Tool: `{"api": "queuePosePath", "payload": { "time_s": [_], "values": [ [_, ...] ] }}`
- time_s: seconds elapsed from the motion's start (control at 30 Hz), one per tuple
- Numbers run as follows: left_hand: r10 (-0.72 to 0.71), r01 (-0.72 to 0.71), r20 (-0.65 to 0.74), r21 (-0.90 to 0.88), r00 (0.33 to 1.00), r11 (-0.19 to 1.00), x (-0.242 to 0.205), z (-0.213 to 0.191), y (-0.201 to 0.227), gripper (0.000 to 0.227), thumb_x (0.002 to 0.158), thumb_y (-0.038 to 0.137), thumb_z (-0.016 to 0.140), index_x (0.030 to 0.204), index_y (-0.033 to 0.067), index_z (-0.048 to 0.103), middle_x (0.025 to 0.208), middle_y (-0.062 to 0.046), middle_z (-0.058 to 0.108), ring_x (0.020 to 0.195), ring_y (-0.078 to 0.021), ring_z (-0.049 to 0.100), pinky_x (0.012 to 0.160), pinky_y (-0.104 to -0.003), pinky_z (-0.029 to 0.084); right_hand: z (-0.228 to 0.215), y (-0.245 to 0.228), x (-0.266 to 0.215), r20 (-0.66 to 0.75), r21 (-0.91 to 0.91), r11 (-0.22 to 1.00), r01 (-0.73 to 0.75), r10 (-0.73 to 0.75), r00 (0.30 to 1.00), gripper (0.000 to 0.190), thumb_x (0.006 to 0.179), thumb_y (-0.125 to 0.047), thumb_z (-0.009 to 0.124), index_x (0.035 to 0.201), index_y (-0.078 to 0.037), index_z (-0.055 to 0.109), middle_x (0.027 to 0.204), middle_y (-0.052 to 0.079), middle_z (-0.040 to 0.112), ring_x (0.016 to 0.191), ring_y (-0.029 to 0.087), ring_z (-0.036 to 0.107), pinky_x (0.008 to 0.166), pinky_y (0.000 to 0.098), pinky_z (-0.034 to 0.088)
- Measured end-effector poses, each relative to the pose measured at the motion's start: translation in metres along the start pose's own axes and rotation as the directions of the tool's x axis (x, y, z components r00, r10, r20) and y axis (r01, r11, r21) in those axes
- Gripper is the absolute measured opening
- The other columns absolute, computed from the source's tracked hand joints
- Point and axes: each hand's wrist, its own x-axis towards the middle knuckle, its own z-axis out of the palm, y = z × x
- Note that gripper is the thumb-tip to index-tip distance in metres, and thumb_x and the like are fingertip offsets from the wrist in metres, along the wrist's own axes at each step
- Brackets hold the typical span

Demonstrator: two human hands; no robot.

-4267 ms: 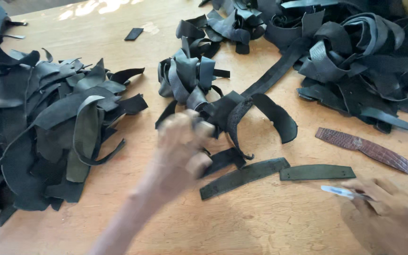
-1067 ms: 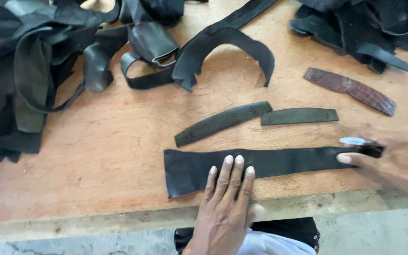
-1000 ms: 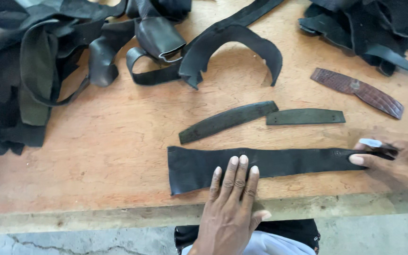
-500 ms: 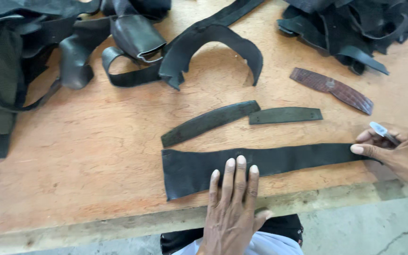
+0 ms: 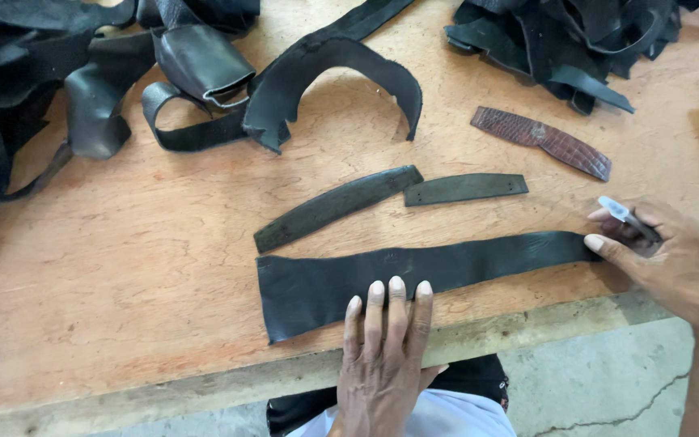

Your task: The person traces the outline of a template onto a piece of black material using a pen while holding it steady on a wooden workbench.

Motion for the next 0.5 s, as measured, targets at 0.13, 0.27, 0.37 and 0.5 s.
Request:
{"api": "queuePosePath", "payload": {
  "time_s": [0.13, 0.27, 0.37, 0.5],
  "values": [
    [-0.003, 0.006, -0.054, 0.053, 0.999, 0.999, -0.005, -0.001, 0.0, 0.112, 0.073, 0.067, 0.081, 0.16, 0.014, 0.035, 0.152, -0.014, 0.04, 0.146, -0.0351, 0.03, 0.123, -0.056, 0.023, -0.005, 0.008, 0.005, 0.053, -0.204, 0.976, 0.078, -0.069, 0.996, 0.043, 0.079, -0.02, 0.083, 0.119, -0.006, 0.074, 0.104, 0.006, 0.069, 0.091, 0.015, 0.062, 0.082, 0.0288, 0.051],
    [0.001, 0.004, -0.054, 0.078, 0.999, 0.997, -0.002, 0.001, 0.0, 0.111, 0.069, 0.066, 0.082, 0.158, 0.0175, 0.038, 0.148, -0.013, 0.042, 0.143, -0.0343, 0.033, 0.121, -0.056, 0.026, -0.018, 0.011, 0.012, 0.083, -0.278, 0.959, 0.06, -0.038, 0.996, 0.047, 0.078, -0.024, 0.084, 0.12, -0.007, 0.075, 0.093, 0.006, 0.068, 0.076, 0.016, 0.055, 0.067, 0.0299, 0.047],
    [0.004, -0.001, -0.044, 0.074, 0.999, 0.997, -0.003, 0.004, -0.002, 0.109, 0.067, 0.064, 0.083, 0.158, 0.0207, 0.039, 0.147, -0.012, 0.043, 0.141, -0.0338, 0.034, 0.121, -0.057, 0.027, -0.028, 0.011, 0.021, 0.064, -0.173, 0.985, -0.004, 0.015, 0.998, 0.036, 0.091, -0.025, 0.078, 0.121, -0.008, 0.075, 0.08, 0.006, 0.065, 0.072, 0.011, 0.059, 0.066, 0.0277, 0.046],
    [0.01, -0.002, -0.124, 0.06, 0.992, 0.998, -0.002, 0.01, -0.001, 0.107, 0.073, 0.065, 0.085, 0.158, 0.0205, 0.038, 0.145, -0.014, 0.043, 0.14, -0.0363, 0.034, 0.12, -0.058, 0.027, -0.032, -0.002, 0.035, -0.048, -0.244, 0.963, 0.11, -0.125, 0.991, 0.024, 0.099, -0.023, 0.077, 0.112, -0.004, 0.074, 0.084, 0.002, 0.065, 0.068, 0.01, 0.052, 0.063, 0.0245, 0.042]
  ]
}}
